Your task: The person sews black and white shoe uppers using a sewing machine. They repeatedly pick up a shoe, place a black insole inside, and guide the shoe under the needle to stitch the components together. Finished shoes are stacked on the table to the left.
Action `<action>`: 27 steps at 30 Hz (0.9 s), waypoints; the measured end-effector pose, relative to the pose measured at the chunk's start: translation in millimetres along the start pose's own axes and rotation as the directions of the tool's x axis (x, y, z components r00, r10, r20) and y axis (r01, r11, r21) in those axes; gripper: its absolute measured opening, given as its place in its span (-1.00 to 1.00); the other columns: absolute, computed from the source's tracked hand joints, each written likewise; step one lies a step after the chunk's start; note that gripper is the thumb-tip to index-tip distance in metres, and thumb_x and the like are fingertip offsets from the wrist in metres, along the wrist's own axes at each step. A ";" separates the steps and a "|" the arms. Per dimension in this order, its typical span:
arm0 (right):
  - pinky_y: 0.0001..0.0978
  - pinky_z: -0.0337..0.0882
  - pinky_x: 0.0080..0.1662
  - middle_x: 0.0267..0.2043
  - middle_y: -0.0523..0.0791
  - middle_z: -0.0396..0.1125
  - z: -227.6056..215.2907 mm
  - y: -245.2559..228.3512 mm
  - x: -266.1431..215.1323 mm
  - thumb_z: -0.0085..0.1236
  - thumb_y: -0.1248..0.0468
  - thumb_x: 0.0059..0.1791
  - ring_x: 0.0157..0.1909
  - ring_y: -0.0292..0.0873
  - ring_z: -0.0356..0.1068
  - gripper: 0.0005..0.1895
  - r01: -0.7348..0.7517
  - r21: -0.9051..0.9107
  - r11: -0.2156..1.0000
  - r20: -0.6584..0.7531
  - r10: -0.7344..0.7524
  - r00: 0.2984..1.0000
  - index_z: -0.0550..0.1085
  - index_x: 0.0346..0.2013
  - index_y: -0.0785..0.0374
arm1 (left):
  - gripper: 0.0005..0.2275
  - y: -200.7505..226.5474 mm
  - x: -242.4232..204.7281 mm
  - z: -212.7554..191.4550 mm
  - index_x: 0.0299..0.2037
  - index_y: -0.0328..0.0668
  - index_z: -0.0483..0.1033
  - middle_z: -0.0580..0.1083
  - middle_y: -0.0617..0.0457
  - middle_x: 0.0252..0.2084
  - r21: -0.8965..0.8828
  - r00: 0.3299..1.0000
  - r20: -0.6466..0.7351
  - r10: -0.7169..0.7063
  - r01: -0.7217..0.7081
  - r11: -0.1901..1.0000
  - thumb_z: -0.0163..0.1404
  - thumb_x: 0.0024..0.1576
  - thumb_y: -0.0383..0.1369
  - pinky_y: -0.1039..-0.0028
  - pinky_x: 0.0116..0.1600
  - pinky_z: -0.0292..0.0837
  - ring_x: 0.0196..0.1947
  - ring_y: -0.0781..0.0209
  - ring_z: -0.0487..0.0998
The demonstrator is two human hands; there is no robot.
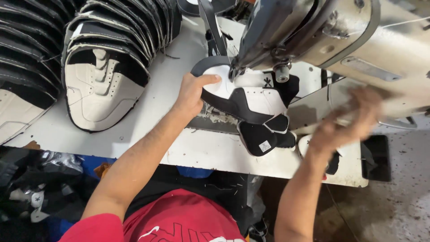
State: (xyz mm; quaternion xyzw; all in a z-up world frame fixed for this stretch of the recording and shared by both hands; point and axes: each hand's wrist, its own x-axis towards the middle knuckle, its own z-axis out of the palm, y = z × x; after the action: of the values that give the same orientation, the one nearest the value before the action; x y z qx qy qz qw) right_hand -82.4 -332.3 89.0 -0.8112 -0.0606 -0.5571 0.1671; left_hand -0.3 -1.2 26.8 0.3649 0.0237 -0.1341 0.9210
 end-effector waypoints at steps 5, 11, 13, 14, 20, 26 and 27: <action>0.17 -0.03 0.51 0.49 0.01 -0.01 -32.3 63.4 -86.8 0.11 0.47 0.09 0.57 0.09 -0.12 -0.35 -0.091 -0.282 0.955 -0.032 0.085 0.996 0.07 0.41 0.25 | -0.77 0.5 -2.9 -1.4 -0.14 -0.50 0.60 0.62 -0.11 -0.22 0.024 0.999 -0.009 -0.047 0.047 0.999 0.13 -0.01 -0.59 0.36 -0.10 0.56 -0.27 0.09 0.66; 0.23 -0.11 0.57 0.56 0.02 -0.12 -38.1 46.0 -56.1 0.15 0.50 0.00 0.65 0.19 -0.24 -0.19 -0.168 -0.239 0.956 0.072 0.191 0.979 0.03 0.48 0.22 | -0.76 1.6 -9.5 2.0 -0.12 -0.48 0.59 0.61 -0.09 -0.21 0.042 1.000 0.004 -0.015 0.015 0.999 0.13 -0.02 -0.60 0.37 -0.10 0.56 -0.26 0.12 0.66; 0.26 -0.04 0.55 0.53 0.04 -0.13 -35.7 50.2 -38.1 0.17 0.50 -0.02 0.62 0.20 -0.16 -0.19 -0.143 -0.206 0.968 0.060 0.158 0.986 0.05 0.47 0.26 | -0.75 3.2 -6.7 4.9 -0.11 -0.48 0.59 0.61 -0.09 -0.21 0.041 1.000 0.003 -0.008 0.008 0.999 0.13 -0.02 -0.59 0.36 -0.10 0.55 -0.26 0.12 0.65; 0.24 0.04 0.54 0.50 0.06 -0.16 -32.8 52.6 -34.0 0.24 0.47 0.05 0.58 0.19 -0.13 -0.23 -0.092 -0.270 0.959 0.044 0.108 0.993 0.04 0.45 0.31 | -0.76 3.8 -2.5 6.0 -0.14 -0.51 0.59 0.61 -0.11 -0.23 0.037 1.000 -0.018 -0.019 0.019 0.999 0.13 -0.03 -0.59 0.36 -0.12 0.55 -0.27 0.11 0.66; 0.00 0.10 0.52 0.51 0.01 -0.25 -39.0 72.8 -50.2 -0.03 0.63 0.07 0.61 0.06 -0.12 -0.25 -0.044 -0.364 0.930 0.085 0.080 0.993 -0.08 0.50 0.41 | -0.78 2.1 24.9 -3.4 -0.24 -0.63 0.58 0.61 -0.21 -0.29 0.040 0.998 -0.047 -0.048 0.049 0.998 0.15 -0.08 -0.60 0.31 -0.16 0.58 -0.32 0.00 0.68; -0.03 0.14 0.49 0.49 0.01 -0.21 -40.2 54.7 -39.9 0.00 0.62 0.03 0.58 0.08 -0.08 -0.23 -0.070 -0.363 0.929 0.094 0.111 0.989 -0.03 0.50 0.39 | -0.78 13.0 62.2 -13.9 -0.25 -0.66 0.58 0.60 -0.25 -0.28 0.087 0.981 0.102 -0.166 0.157 0.984 0.15 -0.11 -0.62 0.24 -0.13 0.63 -0.30 -0.05 0.69; 0.02 0.17 0.46 0.46 0.03 -0.16 -37.3 44.1 -34.9 0.14 0.58 0.04 0.54 0.12 -0.08 -0.25 -0.054 -0.398 0.916 0.073 0.091 0.993 0.04 0.46 0.35 | -0.78 14.0 66.5 -16.5 -0.25 -0.64 0.58 0.60 -0.24 -0.27 0.104 0.968 0.144 -0.207 0.193 0.976 0.15 -0.11 -0.62 0.23 -0.11 0.64 -0.29 -0.05 0.69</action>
State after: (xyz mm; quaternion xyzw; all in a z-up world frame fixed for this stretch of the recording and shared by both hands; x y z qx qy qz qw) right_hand -115.8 -383.2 59.8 -0.8542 0.0759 -0.5141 0.0175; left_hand 68.4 4.5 14.6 0.3900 -0.0167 -0.2550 0.8846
